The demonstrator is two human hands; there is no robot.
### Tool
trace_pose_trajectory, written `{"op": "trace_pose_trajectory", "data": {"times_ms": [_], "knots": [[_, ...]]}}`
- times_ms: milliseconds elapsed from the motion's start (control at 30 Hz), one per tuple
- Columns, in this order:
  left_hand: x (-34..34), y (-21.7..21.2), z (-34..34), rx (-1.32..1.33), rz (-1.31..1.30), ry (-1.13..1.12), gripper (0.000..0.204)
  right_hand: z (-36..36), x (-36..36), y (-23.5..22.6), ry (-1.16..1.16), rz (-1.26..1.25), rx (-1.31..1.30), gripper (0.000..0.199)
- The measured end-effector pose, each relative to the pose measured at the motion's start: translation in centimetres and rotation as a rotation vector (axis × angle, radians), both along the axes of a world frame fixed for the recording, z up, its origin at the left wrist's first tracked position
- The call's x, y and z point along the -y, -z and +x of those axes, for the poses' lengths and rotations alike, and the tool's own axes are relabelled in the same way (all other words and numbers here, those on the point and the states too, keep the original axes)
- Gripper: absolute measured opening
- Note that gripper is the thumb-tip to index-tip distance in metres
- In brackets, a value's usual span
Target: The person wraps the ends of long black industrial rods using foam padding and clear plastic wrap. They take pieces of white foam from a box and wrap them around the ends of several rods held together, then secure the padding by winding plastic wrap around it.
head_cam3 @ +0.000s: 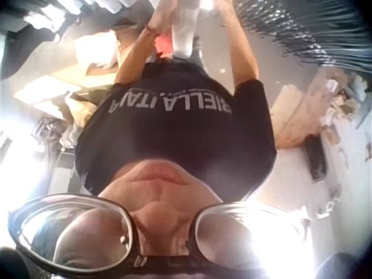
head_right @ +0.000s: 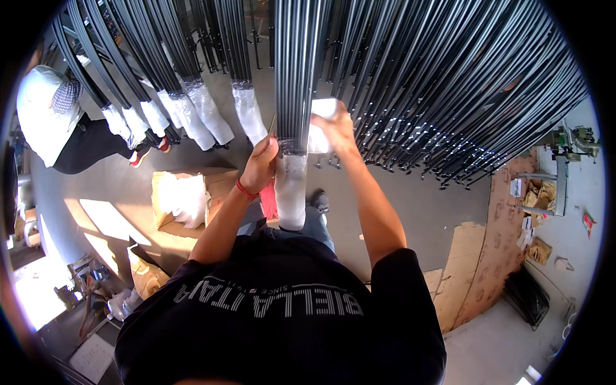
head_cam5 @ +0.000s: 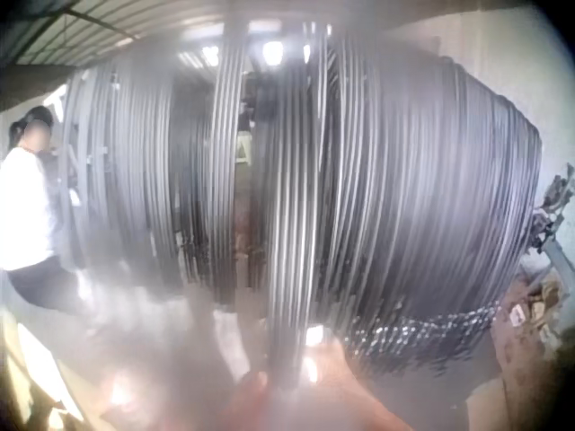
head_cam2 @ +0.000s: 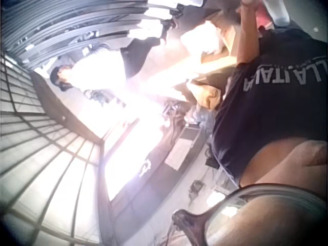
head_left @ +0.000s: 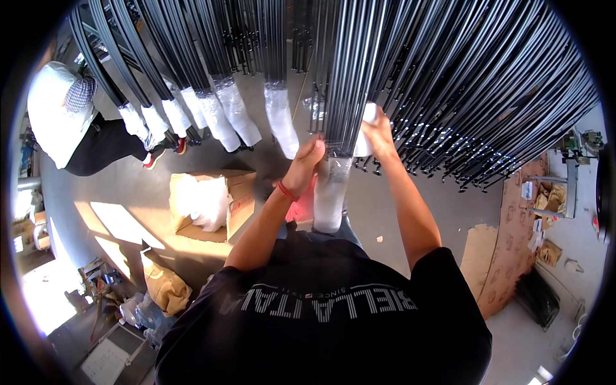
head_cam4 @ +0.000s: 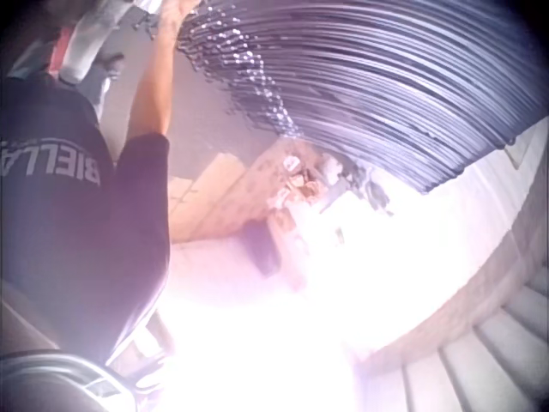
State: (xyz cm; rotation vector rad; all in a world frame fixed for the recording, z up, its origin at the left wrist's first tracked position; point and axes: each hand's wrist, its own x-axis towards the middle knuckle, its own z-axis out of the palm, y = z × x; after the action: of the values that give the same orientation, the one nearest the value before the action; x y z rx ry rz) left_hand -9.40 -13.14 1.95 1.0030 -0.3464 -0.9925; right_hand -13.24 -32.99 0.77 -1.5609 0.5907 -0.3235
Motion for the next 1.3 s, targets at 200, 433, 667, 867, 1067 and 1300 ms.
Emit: {"op": "trace_pose_trajectory", "data": {"times_ms": [200, 433, 667, 867, 1067, 1300], "knots": [[-1.9, -2.8, 1.6, 0.392, 0.123, -0.047, 0.028, 4.1, -5.9, 3.3, -0.254, 0.236, 0.179, 0.023], [-3.7, -6.4, 3.4, 1.463, 0.469, -0.185, 0.018, 5.4, -7.6, 3.6, -0.405, 0.457, 0.205, 0.019], [-7.0, -1.4, 5.7, 1.054, 0.544, -0.632, 0.057, 5.2, -9.5, -2.5, -0.49, 0.37, 0.273, 0.032], [-5.2, -3.3, 4.9, 0.078, -0.123, -0.051, 0.072, 5.4, -9.8, -4.0, -0.51, 0.285, 0.116, 0.056], [-7.8, -0.5, 6.8, 0.106, -0.012, 0.075, 0.071, 6.0, -9.2, -1.9, -0.62, 0.382, 0.153, 0.074], [-8.5, -0.3, 7.0, 0.101, -0.02, -0.07, 0.081, 3.9, -10.9, -4.3, -0.43, 0.47, 0.007, 0.083]]}}
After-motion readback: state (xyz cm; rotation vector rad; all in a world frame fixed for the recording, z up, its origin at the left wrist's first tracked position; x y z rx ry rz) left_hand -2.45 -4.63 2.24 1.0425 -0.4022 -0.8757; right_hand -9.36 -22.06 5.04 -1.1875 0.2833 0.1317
